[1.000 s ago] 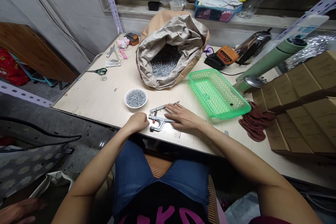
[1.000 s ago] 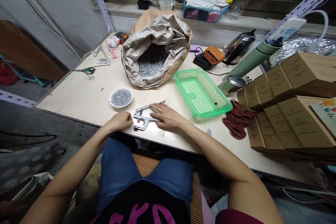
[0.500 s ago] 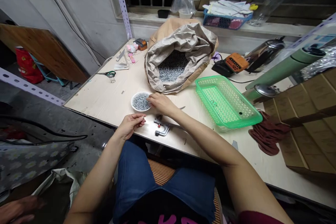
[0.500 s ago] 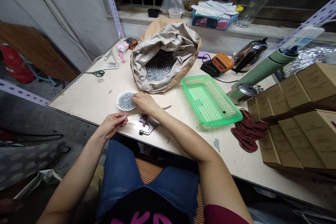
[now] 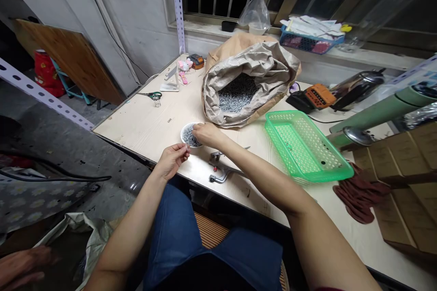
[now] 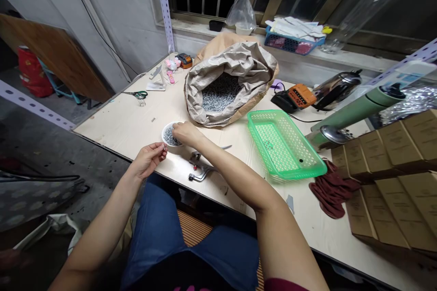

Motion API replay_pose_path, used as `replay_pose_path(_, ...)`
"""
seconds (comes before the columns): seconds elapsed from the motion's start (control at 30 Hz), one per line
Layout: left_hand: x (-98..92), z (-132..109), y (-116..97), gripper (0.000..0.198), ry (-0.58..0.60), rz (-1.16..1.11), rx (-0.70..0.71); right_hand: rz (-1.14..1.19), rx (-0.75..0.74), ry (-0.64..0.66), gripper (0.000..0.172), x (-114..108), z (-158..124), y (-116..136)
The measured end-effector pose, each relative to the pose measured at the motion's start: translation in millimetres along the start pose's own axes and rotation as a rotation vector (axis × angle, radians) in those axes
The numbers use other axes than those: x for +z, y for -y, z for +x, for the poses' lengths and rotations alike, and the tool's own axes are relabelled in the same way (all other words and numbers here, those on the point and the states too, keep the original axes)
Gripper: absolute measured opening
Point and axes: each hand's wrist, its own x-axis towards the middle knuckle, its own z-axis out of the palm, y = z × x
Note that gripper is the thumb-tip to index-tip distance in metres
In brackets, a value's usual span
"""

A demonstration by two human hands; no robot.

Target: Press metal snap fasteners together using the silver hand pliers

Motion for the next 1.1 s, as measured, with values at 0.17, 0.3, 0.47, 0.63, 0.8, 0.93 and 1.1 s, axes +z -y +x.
replay_pose_path(0.17, -1.6, 0, -4, 0.034, 0.008, -0.009, 0.009, 0.078, 0.085, -0.044, 0.023, 3, -1, -1)
replay_pose_path(0.3, -2.5, 1, -6, 0.032, -0.014, 0.009, 0.043, 0.15, 0.104, -0.088, 0.019, 6, 0, -2)
replay_pose_path(0.47, 0.8, 6, -10, 0.033, -0.042, 0.025, 0.063, 0.397, 0.232, -0.266, 0.022, 13, -3, -13)
replay_pose_path(0.63, 12.0, 15, -11, 0.033, -0.052, 0.02, 0.094, 1.424, 0.247, -0.404, 0.015, 20, -13, -21)
replay_pose_path(0.8, 27.0, 21, -4, 0.03, -0.068, -0.037, 0.152, 1.829, 0.344, -0.454, 0.028, 21, -26, -6)
replay_pose_path(0.93, 37.1, 23, 4, 0.03, -0.096, -0.107, 0.185, 1.938, 0.513, -0.509, 0.023, 21, -29, 10)
replay_pose_path(1.1, 43.0, 23, 10, 0.026, -0.124, -0.13, 0.221, 1.793, 0.517, -0.561, 0.013, 20, -32, 21)
